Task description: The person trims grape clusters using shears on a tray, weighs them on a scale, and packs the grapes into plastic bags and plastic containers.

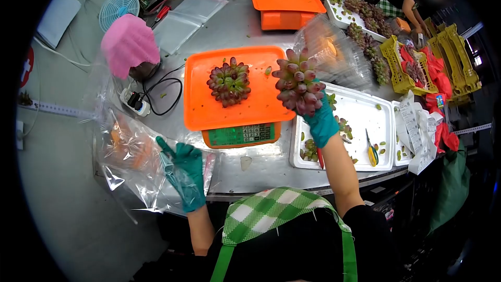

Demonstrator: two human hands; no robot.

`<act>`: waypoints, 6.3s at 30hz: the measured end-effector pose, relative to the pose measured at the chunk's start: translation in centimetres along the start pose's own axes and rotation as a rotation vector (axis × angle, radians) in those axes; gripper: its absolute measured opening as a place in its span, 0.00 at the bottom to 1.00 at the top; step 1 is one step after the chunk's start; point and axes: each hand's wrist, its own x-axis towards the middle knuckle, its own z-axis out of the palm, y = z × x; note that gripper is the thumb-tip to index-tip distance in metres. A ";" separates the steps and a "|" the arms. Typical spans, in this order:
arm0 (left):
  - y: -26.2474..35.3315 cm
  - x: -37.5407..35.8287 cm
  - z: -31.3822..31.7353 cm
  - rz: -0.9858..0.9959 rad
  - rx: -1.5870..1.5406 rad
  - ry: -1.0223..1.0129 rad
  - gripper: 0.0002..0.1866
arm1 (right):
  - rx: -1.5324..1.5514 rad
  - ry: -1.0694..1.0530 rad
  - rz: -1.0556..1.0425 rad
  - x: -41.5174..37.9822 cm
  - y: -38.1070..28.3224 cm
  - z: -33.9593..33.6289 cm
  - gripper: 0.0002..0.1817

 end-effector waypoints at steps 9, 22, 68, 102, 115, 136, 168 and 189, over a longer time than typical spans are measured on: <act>-6.0 -1.1 3.5 -0.377 -0.042 -0.143 0.22 | -0.296 0.275 0.167 -0.9 4.5 3.2 0.23; -5.5 -1.9 0.5 0.073 1.017 -0.165 0.33 | -1.819 -0.115 0.150 1.5 8.0 9.6 0.15; -3.9 -4.1 5.7 -0.351 0.255 -0.260 0.27 | 0.170 0.436 -0.008 -4.4 11.2 3.5 0.22; -2.7 -3.9 4.4 -0.304 0.103 -0.083 0.23 | -0.131 0.305 -0.335 -5.1 10.5 4.8 0.30; -2.8 -3.6 3.9 -0.306 0.092 -0.080 0.23 | -0.089 0.249 -0.290 -4.6 10.4 4.0 0.32; -1.8 -3.6 2.7 -0.260 0.157 -0.069 0.24 | 0.248 0.273 -0.147 -4.5 10.3 1.5 0.22; 9.4 -6.7 4.9 0.633 1.328 0.385 0.34 | -0.320 0.253 0.347 -4.4 10.8 13.4 0.15; 1.1 -10.7 9.0 0.531 2.168 -0.088 0.34 | -0.724 -0.009 -0.102 1.4 23.1 2.4 0.36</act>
